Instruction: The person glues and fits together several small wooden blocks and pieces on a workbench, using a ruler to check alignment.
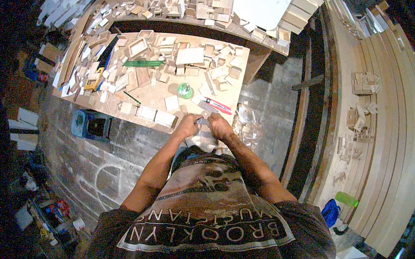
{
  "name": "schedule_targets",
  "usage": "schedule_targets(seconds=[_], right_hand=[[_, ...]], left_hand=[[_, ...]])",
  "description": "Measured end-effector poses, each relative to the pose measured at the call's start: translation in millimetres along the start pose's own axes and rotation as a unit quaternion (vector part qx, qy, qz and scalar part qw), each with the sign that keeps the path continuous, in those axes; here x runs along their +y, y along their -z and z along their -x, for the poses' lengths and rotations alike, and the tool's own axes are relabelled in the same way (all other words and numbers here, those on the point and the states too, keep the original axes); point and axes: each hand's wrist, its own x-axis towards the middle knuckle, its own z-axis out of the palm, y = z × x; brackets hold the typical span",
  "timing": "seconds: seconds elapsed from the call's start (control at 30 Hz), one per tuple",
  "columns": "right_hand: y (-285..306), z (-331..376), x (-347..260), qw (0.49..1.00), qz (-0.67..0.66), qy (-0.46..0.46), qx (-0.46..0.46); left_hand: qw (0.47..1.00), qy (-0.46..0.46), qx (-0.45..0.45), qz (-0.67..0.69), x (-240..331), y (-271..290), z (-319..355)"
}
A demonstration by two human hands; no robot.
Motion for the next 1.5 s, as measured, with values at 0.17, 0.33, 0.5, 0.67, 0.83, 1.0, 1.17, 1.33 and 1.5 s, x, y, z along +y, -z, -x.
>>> schedule_targets(seconds=[0.17,0.33,0.5,0.67,0.83,1.0,1.17,1.33,1.5], right_hand=[[2,0,-3,1.0,-0.018,-0.005,0.012],[1,-3,3,1.0,-0.022,0.004,-0.006],[-6,-4,12,0.999,-0.025,0.025,-0.018],[-10,-4,12,0.999,-0.025,0.013,-0.023],[-7,-5,5,1.0,-0.013,0.023,-0.011],[1,-4,-1,0.999,-0.04,0.003,0.017],[1,-2,-6,1.0,-0.021,-0.005,0.0],[8,2,-14,0.999,-0.031,-0.007,0.027],[32,17,-28,0.999,-0.049,-0.001,-0.018]], left_hand=[[0.998,0.055,-0.038,0.003,6,7,1],[0.999,0.045,-0.021,0.0,3,5,2],[0.998,0.056,-0.043,-0.002,10,11,1],[0.999,0.039,-0.032,-0.02,11,7,0],[0.999,-0.022,0.013,-0.037,-5,-2,0],[0.999,0.032,-0.032,0.0,12,10,1],[0.999,-0.028,0.021,-0.016,3,2,4],[0.998,0.005,0.059,0.012,5,0,10],[0.992,0.05,0.105,0.043,9,-1,32]])
